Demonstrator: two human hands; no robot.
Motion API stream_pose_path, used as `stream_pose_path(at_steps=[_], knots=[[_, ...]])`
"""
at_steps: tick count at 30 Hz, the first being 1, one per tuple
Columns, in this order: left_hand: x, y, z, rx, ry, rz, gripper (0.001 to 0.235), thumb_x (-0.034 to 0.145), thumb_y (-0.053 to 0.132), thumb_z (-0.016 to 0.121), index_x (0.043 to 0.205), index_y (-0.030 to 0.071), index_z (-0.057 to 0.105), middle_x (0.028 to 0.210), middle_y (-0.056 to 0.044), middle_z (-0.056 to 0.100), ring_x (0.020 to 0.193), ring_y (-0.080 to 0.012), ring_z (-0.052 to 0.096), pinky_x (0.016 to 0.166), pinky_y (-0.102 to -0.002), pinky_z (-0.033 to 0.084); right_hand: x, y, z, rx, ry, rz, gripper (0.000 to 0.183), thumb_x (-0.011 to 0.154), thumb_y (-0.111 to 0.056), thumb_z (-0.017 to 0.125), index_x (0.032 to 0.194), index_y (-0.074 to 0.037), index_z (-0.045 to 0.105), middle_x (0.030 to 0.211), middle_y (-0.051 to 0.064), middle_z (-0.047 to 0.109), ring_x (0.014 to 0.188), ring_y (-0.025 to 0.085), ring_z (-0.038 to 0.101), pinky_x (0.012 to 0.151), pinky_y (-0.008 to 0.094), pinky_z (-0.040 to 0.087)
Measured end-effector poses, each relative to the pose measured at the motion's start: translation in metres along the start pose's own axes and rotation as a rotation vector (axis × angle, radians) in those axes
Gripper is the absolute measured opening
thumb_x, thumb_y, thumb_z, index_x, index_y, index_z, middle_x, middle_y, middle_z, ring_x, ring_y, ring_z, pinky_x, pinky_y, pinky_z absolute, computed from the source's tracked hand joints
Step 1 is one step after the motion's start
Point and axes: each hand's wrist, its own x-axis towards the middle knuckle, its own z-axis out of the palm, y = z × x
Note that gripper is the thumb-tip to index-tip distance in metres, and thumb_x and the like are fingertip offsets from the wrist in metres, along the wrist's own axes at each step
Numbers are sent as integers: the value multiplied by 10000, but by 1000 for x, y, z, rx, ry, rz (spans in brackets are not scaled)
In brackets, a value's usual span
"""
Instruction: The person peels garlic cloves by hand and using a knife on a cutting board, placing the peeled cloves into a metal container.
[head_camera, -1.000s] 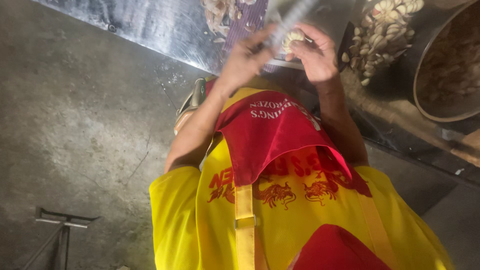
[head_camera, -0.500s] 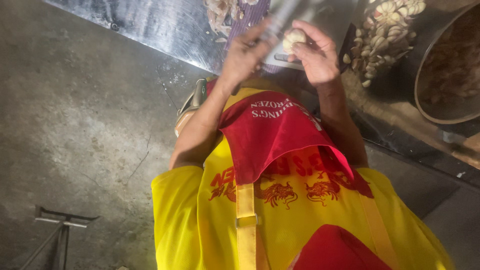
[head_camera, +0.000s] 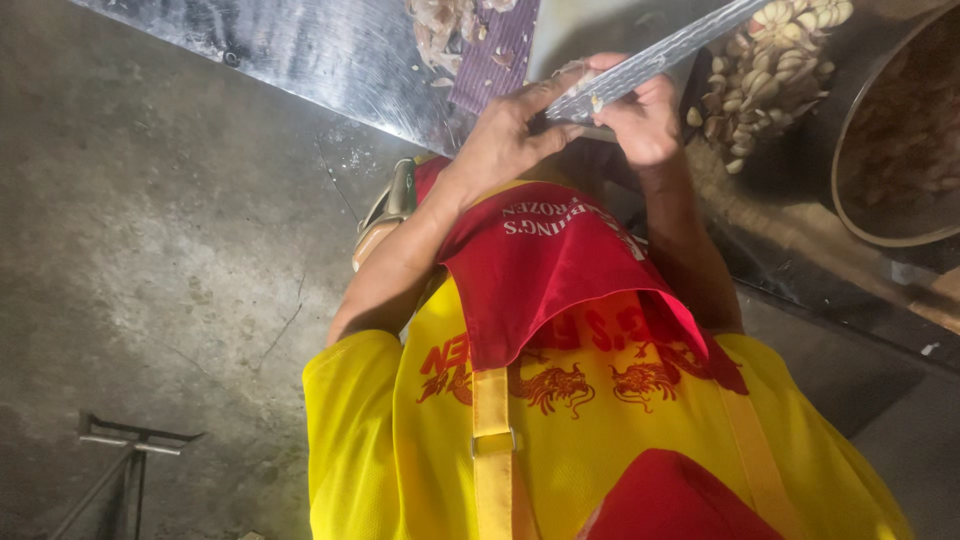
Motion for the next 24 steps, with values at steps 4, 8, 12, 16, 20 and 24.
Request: stream_pose_path(at_steps=[4,8,12,16,20,24], knots=[[2,-19,4,-277,50,-54,521,1021,147,781,1485,34,574,1401,-202,692,1149,-267,731,955,-354,628,-2,-12,1,86,-140,26,323,1078,79,578,1391,13,616,1333,131,682,1175,191,692,1032,342,608],[0,-23,0,-738,66,-486,509,968,200,730,1444,74,600,1045,-130,791,547,-95,585,477,-220,476,10,-5,13,433,-102,-10,326,1053,85,576,1357,-31,610,1302,143,682,1156,238,704,953,384,642],[9,-29,-13,-980,175,-477,488,986,207,733,1440,85,603,760,-43,670,495,-89,601,406,-239,464,7,-4,10,497,-116,20,314,1068,83,563,1351,-42,611,1301,147,682,1116,239,703,899,366,640],[2,-18,-13,-598,235,-498,517,996,220,754,1478,83,628,756,-107,621,515,-85,535,455,-223,429,4,-3,7,361,-59,7,303,1043,62,584,1329,-33,612,1309,125,684,1139,219,692,890,358,629],[-3,-17,6,-235,92,-206,592,978,190,745,1513,73,521,1194,-115,783,674,-104,661,633,-246,575,3,7,6,355,-28,28,264,1077,72,637,1319,-35,628,1172,97,689,975,187,682,853,331,615],[-6,-26,14,91,190,373,620,1088,204,726,1619,157,408,1402,-157,625,1183,-338,645,1044,-408,557,-1,2,8,230,64,63,310,1055,73,633,1351,-18,623,1208,96,689,1093,172,674,956,319,604]])
